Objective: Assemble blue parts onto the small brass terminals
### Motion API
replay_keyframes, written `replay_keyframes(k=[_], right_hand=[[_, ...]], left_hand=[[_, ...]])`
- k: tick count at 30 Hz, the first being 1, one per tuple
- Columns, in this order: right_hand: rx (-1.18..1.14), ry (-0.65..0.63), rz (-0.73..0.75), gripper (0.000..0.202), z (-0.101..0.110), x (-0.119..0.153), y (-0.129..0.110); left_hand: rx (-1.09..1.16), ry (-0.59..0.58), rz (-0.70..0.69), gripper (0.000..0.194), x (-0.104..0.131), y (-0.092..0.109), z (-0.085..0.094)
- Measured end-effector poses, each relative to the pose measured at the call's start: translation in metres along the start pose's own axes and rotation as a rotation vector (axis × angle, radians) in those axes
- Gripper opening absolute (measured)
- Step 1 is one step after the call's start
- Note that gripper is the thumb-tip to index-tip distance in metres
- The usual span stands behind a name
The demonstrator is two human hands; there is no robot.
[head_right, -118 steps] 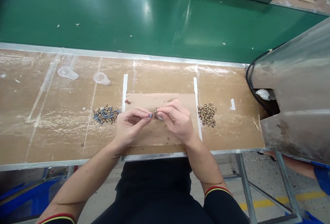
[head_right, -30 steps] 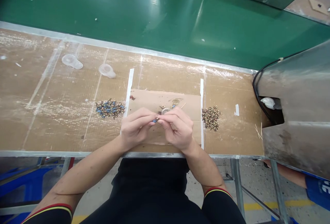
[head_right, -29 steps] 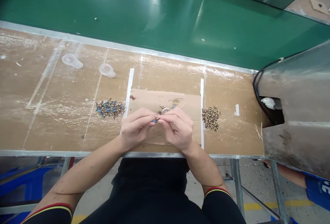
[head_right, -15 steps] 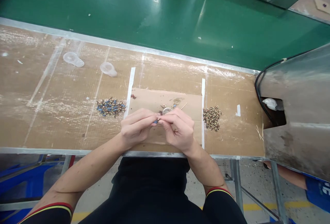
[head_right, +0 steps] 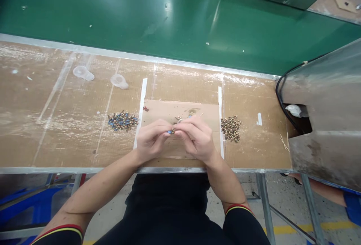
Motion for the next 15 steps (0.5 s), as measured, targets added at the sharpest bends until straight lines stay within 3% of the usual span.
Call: replay_keyframes(k=[15], right_hand=[[0.088, -0.033, 0.010, 0.013, -0.0036, 0.0007, -0.0069]], left_hand=[[-0.133, -0.035, -0.064, 0.010, -0.0006, 0.0048, -0.0014]])
Point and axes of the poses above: each hand's wrist, its own x-axis away from the middle knuckle, its own z-axis out of the back of the hand, y = z × x, the point moved 8 cm from there along -x, towards the middle knuckle, and after that the axes turned 11 degrees about x, right-handed, at the moved point
